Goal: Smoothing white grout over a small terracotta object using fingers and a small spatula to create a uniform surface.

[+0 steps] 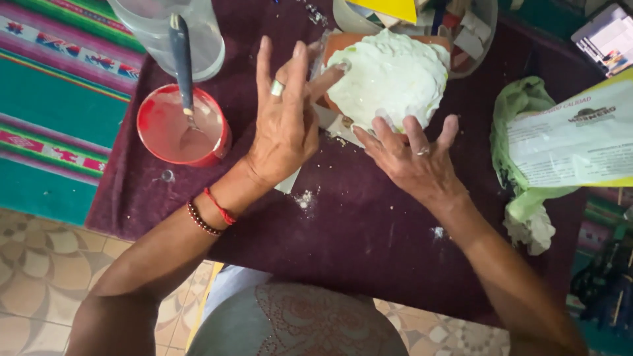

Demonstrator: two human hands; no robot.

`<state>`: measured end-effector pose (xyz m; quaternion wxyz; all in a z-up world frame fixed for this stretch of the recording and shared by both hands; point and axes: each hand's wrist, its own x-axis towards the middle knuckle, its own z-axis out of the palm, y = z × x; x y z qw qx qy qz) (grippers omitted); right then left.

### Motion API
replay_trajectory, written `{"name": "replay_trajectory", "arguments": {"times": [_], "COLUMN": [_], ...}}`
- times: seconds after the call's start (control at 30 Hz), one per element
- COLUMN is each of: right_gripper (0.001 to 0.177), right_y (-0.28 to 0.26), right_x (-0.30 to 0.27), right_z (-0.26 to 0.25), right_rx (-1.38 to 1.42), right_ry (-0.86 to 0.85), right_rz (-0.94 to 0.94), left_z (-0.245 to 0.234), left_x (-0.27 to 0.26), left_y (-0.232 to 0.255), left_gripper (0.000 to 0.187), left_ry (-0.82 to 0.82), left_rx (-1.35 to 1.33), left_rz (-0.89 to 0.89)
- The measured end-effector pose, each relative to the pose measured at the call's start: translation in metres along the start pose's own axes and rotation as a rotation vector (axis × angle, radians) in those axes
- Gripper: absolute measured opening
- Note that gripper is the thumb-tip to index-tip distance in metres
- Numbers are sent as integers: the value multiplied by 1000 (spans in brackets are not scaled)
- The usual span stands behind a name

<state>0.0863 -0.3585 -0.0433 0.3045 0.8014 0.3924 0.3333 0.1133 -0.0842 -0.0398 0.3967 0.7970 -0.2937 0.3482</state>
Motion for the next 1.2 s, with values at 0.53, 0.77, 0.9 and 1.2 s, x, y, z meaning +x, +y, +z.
{"name": "replay_trajectory", "arguments": {"times": [0.53, 0.77, 0.9, 1.2], "right_gripper": [79, 73, 75, 80], "right_y": [24, 30, 31, 26], "right_x": [-9, -7, -1, 15], "right_z": [3, 1, 3, -28], "right_rx": [154, 190, 229, 382], "right_ry": [-61, -74, -30, -5], "right_rz": [-68, 32, 165, 454], "left_z": [7, 8, 9, 8], "left_x": [-3, -4, -3, 1], "left_y": [3, 6, 7, 13], "left_gripper": [60, 59, 60, 56], "left_ry": [-39, -43, -52, -101], "left_rx": [3, 22, 31, 82], "left_rz": [182, 211, 256, 263]}}
